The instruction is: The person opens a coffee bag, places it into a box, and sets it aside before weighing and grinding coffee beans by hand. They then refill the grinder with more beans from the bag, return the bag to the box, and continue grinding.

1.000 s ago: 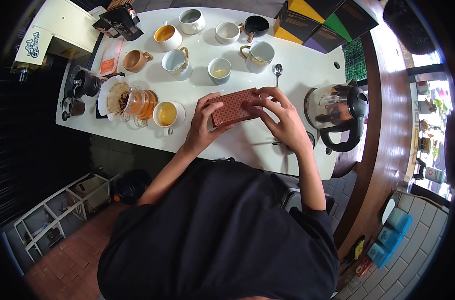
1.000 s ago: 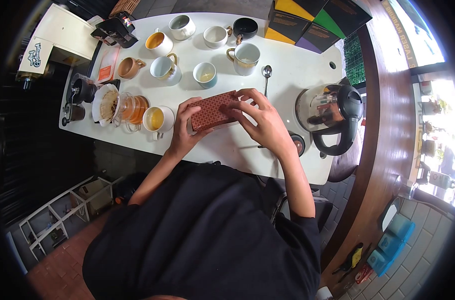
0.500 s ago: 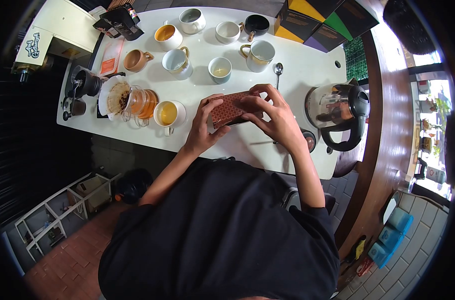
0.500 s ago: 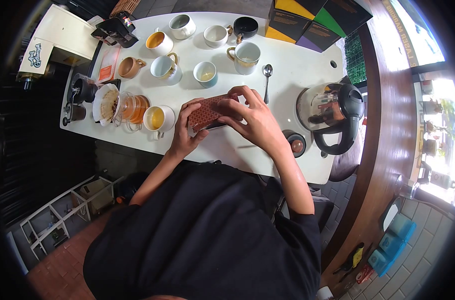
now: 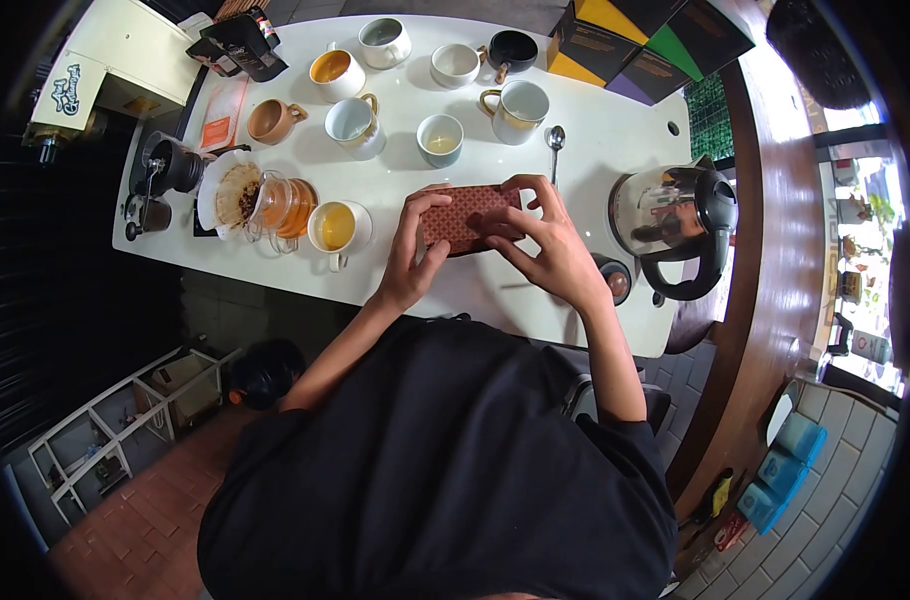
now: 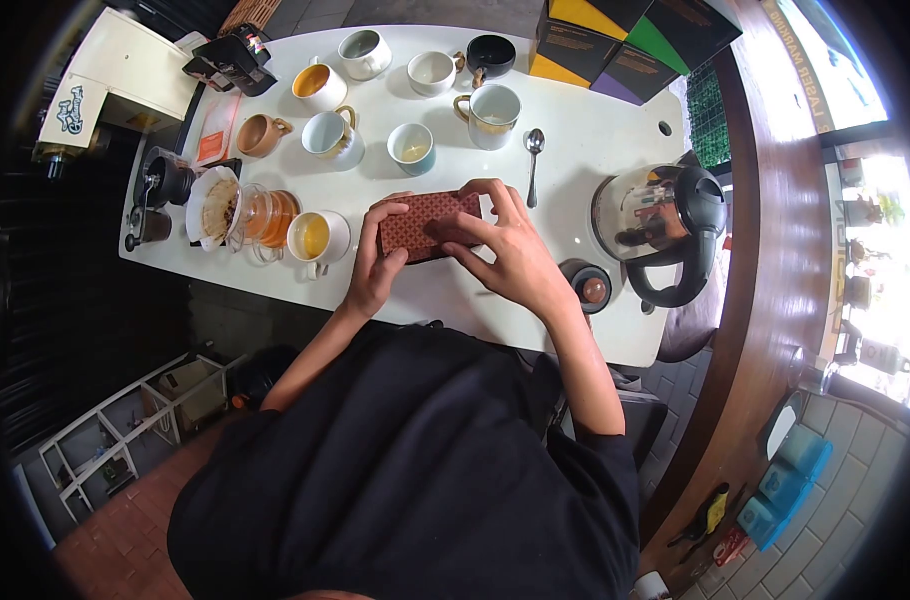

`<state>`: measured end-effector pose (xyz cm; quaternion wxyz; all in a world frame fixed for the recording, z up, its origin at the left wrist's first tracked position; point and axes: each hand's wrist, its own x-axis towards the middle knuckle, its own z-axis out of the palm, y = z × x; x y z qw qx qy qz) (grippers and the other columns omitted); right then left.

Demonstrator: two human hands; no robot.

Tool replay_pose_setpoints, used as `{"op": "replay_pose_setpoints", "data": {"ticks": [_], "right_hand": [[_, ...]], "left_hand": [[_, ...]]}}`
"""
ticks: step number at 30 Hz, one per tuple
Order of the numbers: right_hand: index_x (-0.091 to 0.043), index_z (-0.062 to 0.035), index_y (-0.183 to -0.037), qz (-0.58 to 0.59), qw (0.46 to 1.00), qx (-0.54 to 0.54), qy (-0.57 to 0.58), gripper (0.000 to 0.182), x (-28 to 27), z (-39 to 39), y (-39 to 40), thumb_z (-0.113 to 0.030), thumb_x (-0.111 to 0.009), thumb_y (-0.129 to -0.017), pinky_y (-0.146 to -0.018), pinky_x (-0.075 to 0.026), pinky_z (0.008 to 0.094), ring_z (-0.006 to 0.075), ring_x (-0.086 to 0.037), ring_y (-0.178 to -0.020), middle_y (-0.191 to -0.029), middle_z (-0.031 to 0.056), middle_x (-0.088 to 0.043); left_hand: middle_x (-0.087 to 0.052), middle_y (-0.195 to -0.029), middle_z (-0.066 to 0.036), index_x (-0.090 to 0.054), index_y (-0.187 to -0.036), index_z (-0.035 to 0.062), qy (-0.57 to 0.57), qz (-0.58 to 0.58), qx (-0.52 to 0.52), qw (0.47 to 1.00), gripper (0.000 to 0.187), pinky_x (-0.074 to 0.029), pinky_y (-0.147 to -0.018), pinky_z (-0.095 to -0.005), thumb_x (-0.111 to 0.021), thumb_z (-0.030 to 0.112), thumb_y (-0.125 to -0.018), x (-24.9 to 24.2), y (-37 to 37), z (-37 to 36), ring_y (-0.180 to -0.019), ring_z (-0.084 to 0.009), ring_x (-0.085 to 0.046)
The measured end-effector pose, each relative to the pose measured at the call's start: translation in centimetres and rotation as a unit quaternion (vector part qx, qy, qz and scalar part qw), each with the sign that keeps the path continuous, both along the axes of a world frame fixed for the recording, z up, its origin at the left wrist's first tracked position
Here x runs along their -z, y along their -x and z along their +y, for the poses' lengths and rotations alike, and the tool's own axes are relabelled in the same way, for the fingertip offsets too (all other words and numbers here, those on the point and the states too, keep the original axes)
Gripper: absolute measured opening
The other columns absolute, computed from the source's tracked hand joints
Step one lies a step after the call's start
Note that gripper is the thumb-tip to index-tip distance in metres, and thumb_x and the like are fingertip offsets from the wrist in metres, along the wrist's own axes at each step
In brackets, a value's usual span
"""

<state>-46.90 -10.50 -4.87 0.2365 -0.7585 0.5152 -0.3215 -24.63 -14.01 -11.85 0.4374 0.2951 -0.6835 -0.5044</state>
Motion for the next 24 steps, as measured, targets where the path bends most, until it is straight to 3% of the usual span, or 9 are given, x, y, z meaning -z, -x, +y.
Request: {"op": "replay_pose_setpoints", "data": {"ticks": [2, 5, 7, 11, 14, 16, 19, 23, 24], "right_hand": [[-0.070, -0.0160, -0.108, -0.004, 1.000, 0.003, -0.006, 0.028, 0.1, 0.2, -0.1, -0.015, -0.077, -0.081, -0.090, -0.049, 0.0433, 0.0325, -0.051, -0.111, -0.123, 0.0111, -0.050], [-0.069, -0.0139, -0.106, -0.068, 0.996, 0.024, -0.054, 0.026, 0.0, 0.6, -0.6, -0.015, -0.077, -0.081, -0.092, -0.048, 0.0445, 0.0334, -0.051, -0.113, -0.123, 0.0117, -0.050], [-0.069, -0.0126, -0.104, -0.065, 0.996, 0.037, -0.050, 0.024, -0.2, 0.7, -1.0, -0.015, -0.077, -0.081, -0.095, -0.047, 0.0456, 0.0341, -0.051, -0.116, -0.125, 0.0121, -0.050], [-0.069, -0.0134, -0.104, -0.022, 0.999, 0.028, -0.005, 0.024, 0.0, 0.7, -1.3, -0.014, -0.077, -0.080, -0.098, -0.046, 0.0455, 0.0344, -0.049, -0.120, -0.127, 0.0122, -0.051], [-0.070, -0.0137, -0.102, -0.027, 1.000, 0.003, 0.016, 0.023, 0.2, 0.5, -1.4, -0.013, -0.077, -0.080, -0.101, -0.045, 0.0458, 0.0344, -0.048, -0.123, -0.129, 0.0123, -0.051], [-0.071, -0.0138, -0.099, -0.044, 0.999, -0.001, 0.007, 0.021, 0.2, 0.4, -1.2, -0.012, -0.076, -0.079, -0.103, -0.044, 0.0460, 0.0348, -0.047, -0.125, -0.129, 0.0124, -0.052], [-0.071, -0.0132, -0.097, -0.054, 0.999, -0.006, 0.008, 0.019, 0.1, 0.5, -1.4, -0.011, -0.076, -0.079, -0.104, -0.043, 0.0465, 0.0351, -0.047, -0.125, -0.129, 0.0123, -0.053], [-0.071, -0.0123, -0.095, -0.030, 0.999, -0.002, 0.027, 0.016, 0.6, 0.5, -1.7, -0.011, -0.076, -0.079, -0.104, -0.043, 0.0465, 0.0352, -0.045, -0.128, -0.131, 0.0124, -0.053], [-0.071, -0.0133, -0.098, -0.011, 0.999, -0.014, 0.038, 0.021, 0.6, 0.6, -1.5, -0.012, -0.077, -0.079, -0.105, -0.043, 0.0466, 0.0356, -0.045, -0.128, -0.132, 0.0125, -0.052]], "left_hand": [[-0.042, -0.143, -0.018, -0.046, -0.132, 0.0040, -0.030, 0.030, 0.010, 0.999, 0.043, -0.031, -0.113, -0.0440, -0.053, 0.016, -0.091, -1.1, 0.1, -0.1, -0.136, -0.0309, -0.038], [-0.040, -0.145, -0.017, -0.047, -0.131, 0.0046, -0.108, 0.021, 0.030, 0.993, 0.044, -0.030, -0.113, -0.0435, -0.058, 0.025, -0.093, -2.0, -0.1, 0.1, -0.138, -0.0294, -0.035], [-0.041, -0.144, -0.017, -0.048, -0.131, 0.0047, -0.022, -0.042, -0.003, 0.999, 0.050, -0.031, -0.113, -0.0441, -0.062, 0.036, -0.094, -1.2, 0.0, -0.1, -0.139, -0.0303, -0.035], [-0.040, -0.145, -0.017, -0.049, -0.131, 0.0048, 0.087, -0.093, 0.001, 0.992, 0.055, -0.029, -0.115, -0.0445, -0.062, 0.044, -0.095, -0.7, -0.4, -0.1, -0.139, -0.0311, -0.034], [-0.039, -0.146, -0.017, -0.047, -0.133, 0.0045, 0.047, -0.048, 0.022, 0.998, 0.050, -0.027, -0.116, -0.0450, -0.061, 0.034, -0.095, -0.5, -0.8, -0.1, -0.139, -0.0312, -0.035], [-0.040, -0.145, -0.017, -0.046, -0.134, 0.0036, -0.002, -0.028, 0.028, 0.999, 0.046, -0.026, -0.117, -0.0443, -0.058, 0.020, -0.092, -1.0, -1.0, -0.1, -0.139, -0.0304, -0.037], [-0.041, -0.144, -0.016, -0.046, -0.133, 0.0026, -0.052, 0.027, 0.025, 0.998, 0.048, -0.026, -0.117, -0.0437, -0.054, 0.010, -0.087, -1.0, -0.3, 0.0, -0.138, -0.0300, -0.037], [-0.041, -0.143, -0.016, -0.044, -0.134, 0.0023, -0.083, 0.044, 0.028, 0.995, 0.050, -0.026, -0.117, -0.0429, -0.053, 0.007, -0.084, -0.5, 0.1, -0.1, -0.138, -0.0296, -0.037], [-0.041, -0.143, -0.017, -0.043, -0.135, 0.0022, -0.048, 0.014, 0.030, 0.998, 0.050, -0.027, -0.116, -0.0426, -0.054, 0.009, -0.086, -0.3, -0.1, -0.3, -0.138, -0.0301, -0.038]]}}
